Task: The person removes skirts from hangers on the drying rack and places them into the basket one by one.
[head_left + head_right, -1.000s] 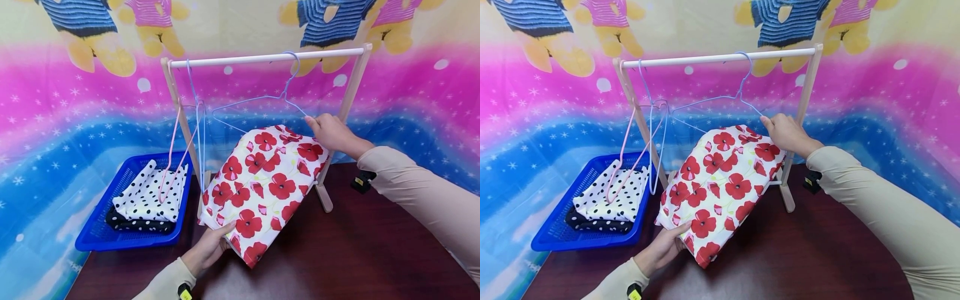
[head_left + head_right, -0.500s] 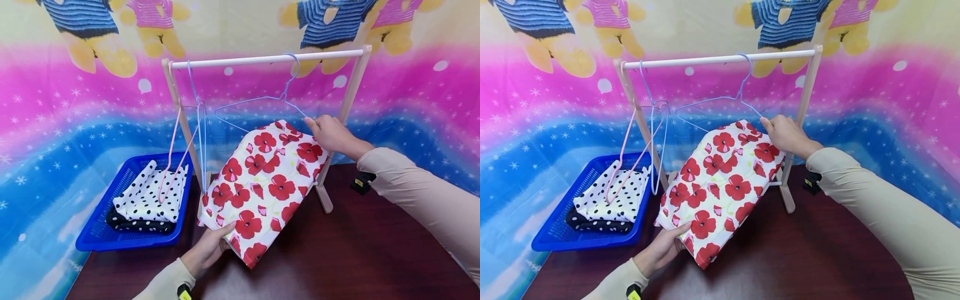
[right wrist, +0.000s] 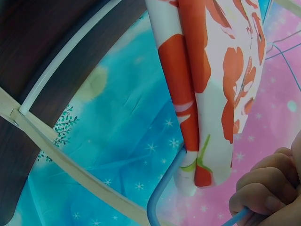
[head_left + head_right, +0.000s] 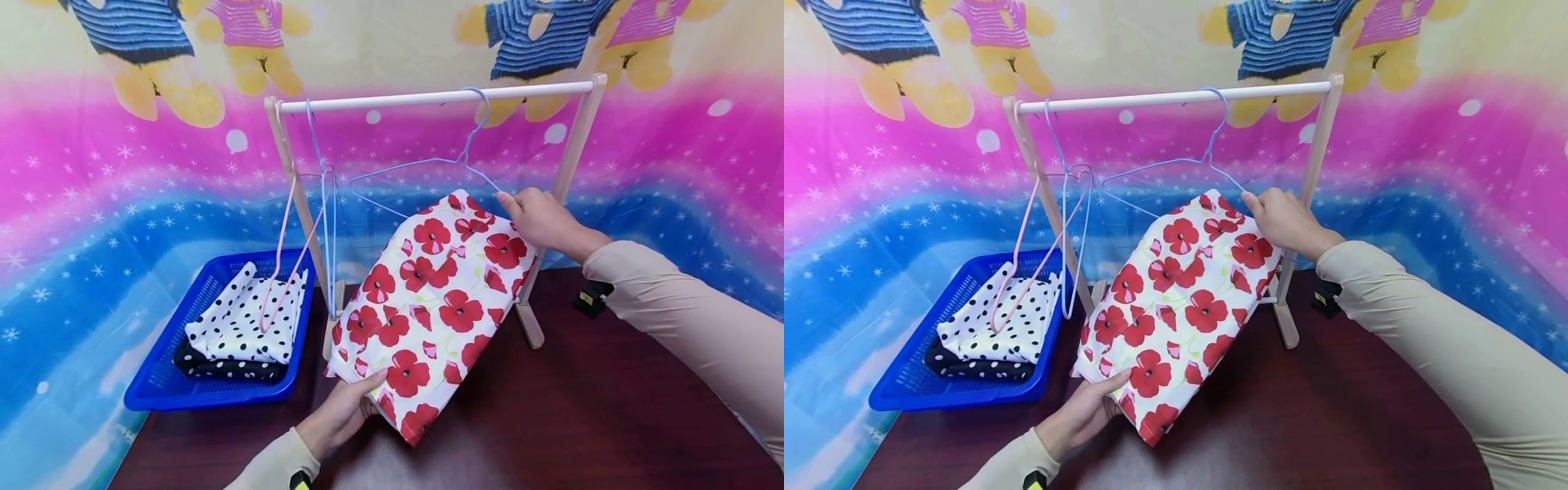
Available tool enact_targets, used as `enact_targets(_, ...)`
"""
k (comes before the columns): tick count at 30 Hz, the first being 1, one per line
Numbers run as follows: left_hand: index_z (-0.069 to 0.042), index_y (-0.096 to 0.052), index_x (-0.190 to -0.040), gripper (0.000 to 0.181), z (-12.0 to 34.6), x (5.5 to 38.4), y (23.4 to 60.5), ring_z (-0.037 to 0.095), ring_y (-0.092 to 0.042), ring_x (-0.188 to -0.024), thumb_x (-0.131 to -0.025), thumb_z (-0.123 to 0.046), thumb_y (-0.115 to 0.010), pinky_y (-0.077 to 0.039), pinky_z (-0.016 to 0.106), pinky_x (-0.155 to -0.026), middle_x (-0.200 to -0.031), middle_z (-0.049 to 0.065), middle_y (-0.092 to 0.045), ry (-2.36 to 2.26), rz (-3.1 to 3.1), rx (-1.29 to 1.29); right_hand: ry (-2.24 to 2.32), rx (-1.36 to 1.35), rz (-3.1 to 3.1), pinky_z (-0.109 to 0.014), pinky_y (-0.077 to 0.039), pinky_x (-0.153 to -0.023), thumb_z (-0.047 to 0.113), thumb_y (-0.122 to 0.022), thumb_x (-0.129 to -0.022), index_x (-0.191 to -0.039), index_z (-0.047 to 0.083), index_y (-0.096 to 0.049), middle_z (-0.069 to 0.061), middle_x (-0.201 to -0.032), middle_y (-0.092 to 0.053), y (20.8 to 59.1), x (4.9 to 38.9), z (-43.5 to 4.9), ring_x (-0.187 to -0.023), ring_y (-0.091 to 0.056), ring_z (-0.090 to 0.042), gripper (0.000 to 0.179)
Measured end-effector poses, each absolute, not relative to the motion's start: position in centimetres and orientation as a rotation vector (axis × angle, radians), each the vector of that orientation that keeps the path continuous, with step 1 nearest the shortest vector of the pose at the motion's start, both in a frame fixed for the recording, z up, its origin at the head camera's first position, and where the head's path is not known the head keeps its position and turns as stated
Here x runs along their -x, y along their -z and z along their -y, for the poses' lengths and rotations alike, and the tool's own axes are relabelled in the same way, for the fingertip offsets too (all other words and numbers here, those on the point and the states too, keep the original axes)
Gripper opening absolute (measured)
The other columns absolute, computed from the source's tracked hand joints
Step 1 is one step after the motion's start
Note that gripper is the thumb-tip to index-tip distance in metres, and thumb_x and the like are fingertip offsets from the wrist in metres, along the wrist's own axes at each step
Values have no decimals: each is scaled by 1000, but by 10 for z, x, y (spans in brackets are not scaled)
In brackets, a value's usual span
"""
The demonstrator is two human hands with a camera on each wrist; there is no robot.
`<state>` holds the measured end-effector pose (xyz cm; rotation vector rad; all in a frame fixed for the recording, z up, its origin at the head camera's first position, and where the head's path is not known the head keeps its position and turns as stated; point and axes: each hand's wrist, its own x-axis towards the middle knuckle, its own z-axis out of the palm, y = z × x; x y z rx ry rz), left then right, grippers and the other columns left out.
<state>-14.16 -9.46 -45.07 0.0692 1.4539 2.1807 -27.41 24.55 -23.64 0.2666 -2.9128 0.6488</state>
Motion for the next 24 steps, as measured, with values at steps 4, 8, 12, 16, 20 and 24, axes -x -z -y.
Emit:
enact_targets(4,-10,-49,-132,35,97,140,452,6,-73,-96,-102,-22,-59,-59,24,-79,-106,-10,-75,-2166,-1468,-89,-670,-275,2912,-35,-41,-47,52,-34,-107,-67,10,-45,-5,-54,-40,236,274,-247,-47,-45,-25,59)
enact_targets(8,-4,-44,-140,45,100,142,454,5,-73,-95,-101,-20,-59,-59,25,-80,-106,-10,-76,-2163,-1513,-89,-690,-286,2909,-32,-37,-43,52,-30,-107,-64,11,-41,-2,-52,-35,237,275,-249,-43,-40,-22,61)
enact_targets(12,2,-47,-138,46,103,145,456,4,-73,-93,-100,-20,-60,-58,23,-81,-102,-9,-77,-2153,-1597,-61,-685,-294,2907,-27,-28,-41,51,-28,-108,-65,12,-42,2,-53,-32,237,276,-248,-44,-33,-16,60)
enact_targets(16,5,-50,-134,45,105,147,454,4,-72,-93,-100,-22,-61,-57,24,-84,-102,-7,-77,-2126,-1663,-53,-676,-298,2903,-25,-27,-42,49,-27,-109,-66,12,-42,2,-55,-31,237,277,-247,-46,-31,-14,59)
enact_targets(20,5,-48,-136,49,106,149,448,6,-73,-93,-100,-25,-62,-58,25,-85,-106,-4,-77,-2132,-1691,-50,-687,-295,2900,-25,-27,-42,47,-28,-109,-66,12,-42,2,-55,-31,236,277,-246,-45,-32,-15,58)
enact_targets(24,6,-43,-139,53,108,153,442,7,-73,-95,-100,-24,-62,-59,26,-86,-111,-2,-75,-2155,-1713,-35,-684,-298,2900,-25,-26,-42,47,-29,-109,-65,12,-43,2,-54,-31,236,276,-245,-46,-32,-15,58)
